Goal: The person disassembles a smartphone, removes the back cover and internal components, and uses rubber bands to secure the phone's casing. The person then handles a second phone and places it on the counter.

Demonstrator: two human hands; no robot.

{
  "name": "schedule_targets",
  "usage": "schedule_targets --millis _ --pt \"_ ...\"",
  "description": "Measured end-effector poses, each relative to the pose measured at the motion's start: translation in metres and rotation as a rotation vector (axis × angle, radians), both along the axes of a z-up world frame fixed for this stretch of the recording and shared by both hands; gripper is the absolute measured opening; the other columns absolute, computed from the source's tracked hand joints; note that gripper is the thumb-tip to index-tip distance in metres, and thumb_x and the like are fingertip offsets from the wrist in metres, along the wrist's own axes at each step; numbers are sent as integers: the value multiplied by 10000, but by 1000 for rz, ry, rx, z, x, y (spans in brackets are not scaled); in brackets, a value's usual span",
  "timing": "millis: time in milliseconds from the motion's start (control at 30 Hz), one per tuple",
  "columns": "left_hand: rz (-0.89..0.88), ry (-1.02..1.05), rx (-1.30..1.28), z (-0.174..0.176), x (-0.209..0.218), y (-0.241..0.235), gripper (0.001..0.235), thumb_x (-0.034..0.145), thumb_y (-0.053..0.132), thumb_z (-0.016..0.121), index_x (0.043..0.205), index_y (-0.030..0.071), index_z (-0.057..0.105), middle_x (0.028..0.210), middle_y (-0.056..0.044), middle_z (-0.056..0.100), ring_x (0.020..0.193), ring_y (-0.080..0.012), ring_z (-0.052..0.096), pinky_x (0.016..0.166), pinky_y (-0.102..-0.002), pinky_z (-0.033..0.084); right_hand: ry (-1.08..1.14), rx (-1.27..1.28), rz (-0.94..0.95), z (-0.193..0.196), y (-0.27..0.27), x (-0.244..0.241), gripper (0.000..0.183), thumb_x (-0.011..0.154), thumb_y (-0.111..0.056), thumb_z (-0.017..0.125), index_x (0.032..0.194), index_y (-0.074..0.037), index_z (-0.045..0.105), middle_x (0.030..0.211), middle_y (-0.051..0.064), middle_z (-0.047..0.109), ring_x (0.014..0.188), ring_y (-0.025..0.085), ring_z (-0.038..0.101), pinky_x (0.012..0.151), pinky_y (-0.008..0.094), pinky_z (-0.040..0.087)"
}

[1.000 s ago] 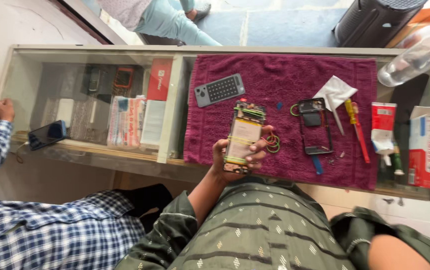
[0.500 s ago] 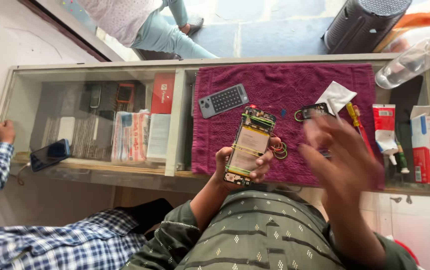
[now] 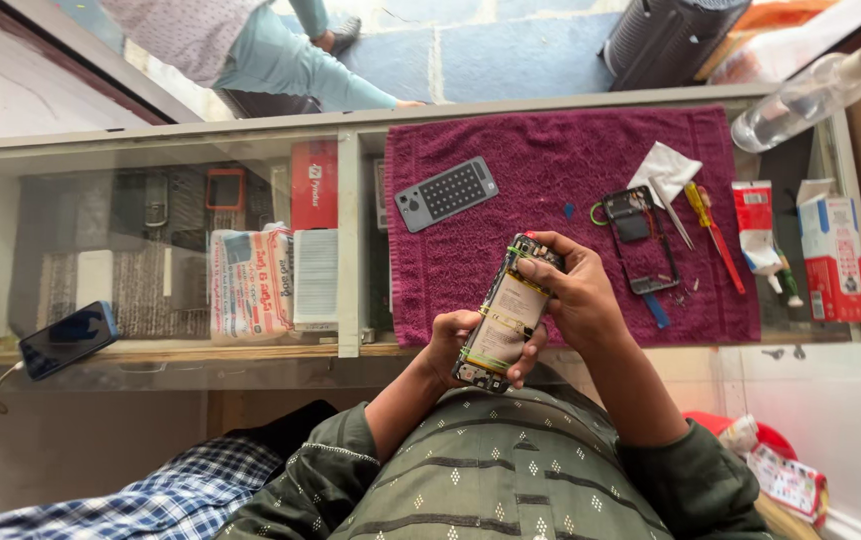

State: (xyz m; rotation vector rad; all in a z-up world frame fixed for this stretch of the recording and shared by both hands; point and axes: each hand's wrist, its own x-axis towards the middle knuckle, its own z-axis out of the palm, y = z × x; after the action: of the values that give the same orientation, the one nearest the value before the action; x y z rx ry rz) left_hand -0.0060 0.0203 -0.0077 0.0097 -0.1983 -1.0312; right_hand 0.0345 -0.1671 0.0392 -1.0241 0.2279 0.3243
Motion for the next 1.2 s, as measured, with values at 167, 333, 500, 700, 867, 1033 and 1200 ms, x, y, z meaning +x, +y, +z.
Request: schedule_targets --millis 167,333,500,700,867,1033,1200 --pt "-16 -17 3 -3 -5 6 820 900 460 657 1489 -60 423 1143 -186 575 884 -248 673 895 -410 608 17 41 -8 -5 10 -12 422 866 -65 791 1253 -21 629 975 33 679 849 103 691 734 262 612" --pt "-10 5 -3 -8 -11 5 809 928 447 646 1506 -66 408 1141 -191 573 874 -248 671 880 -404 610 37 -1 10 -7 3 -18 383 852 -69 793 1207 -22 657 952 21 687 818 94 690 684 256 601" --pt "9 -8 -20 -3 -17 -3 828 968 455 619 1532 -107 395 1110 -196 566 868 -261 671 851 -403 614 8 -54 37 -3 -17 -15 286 876 -63 805 1135 -18 691 904 40 701 712 87 653 455 200 463" --pt "40 9 -118 10 -22 -43 801 925 446 627 1492 -71 397 1097 -200 550 855 -264 672 881 -458 633 0 -42 110 22 -39 -5 255 865 -47 780 1096 -23 674 894 25 711 757 100 716 612 262 628" --pt "99 28 -180 18 -30 -97 827 911 466 650 1465 -95 400 1086 -218 538 851 -288 685 870 -478 645 -31 -130 195 47 -82 -2 233 858 -55 777 1058 -9 667 880 57 725 741 116 725 620 289 642" --pt "132 31 -207 24 -38 -135 915 907 492 666 1492 -139 355 1062 -217 530 806 -280 678 859 -469 649 -70 -160 242 50 -117 0 254 850 -41 802 1055 2 658 885 43 710 735 89 699 631 243 616" --pt "96 30 -312 33 -42 -152 1031 874 518 677 1561 -153 302 1032 -194 546 779 -263 665 867 -445 651 -155 -273 282 56 -130 -1 292 831 -72 827 1069 6 677 848 30 700 692 51 636 551 188 510"
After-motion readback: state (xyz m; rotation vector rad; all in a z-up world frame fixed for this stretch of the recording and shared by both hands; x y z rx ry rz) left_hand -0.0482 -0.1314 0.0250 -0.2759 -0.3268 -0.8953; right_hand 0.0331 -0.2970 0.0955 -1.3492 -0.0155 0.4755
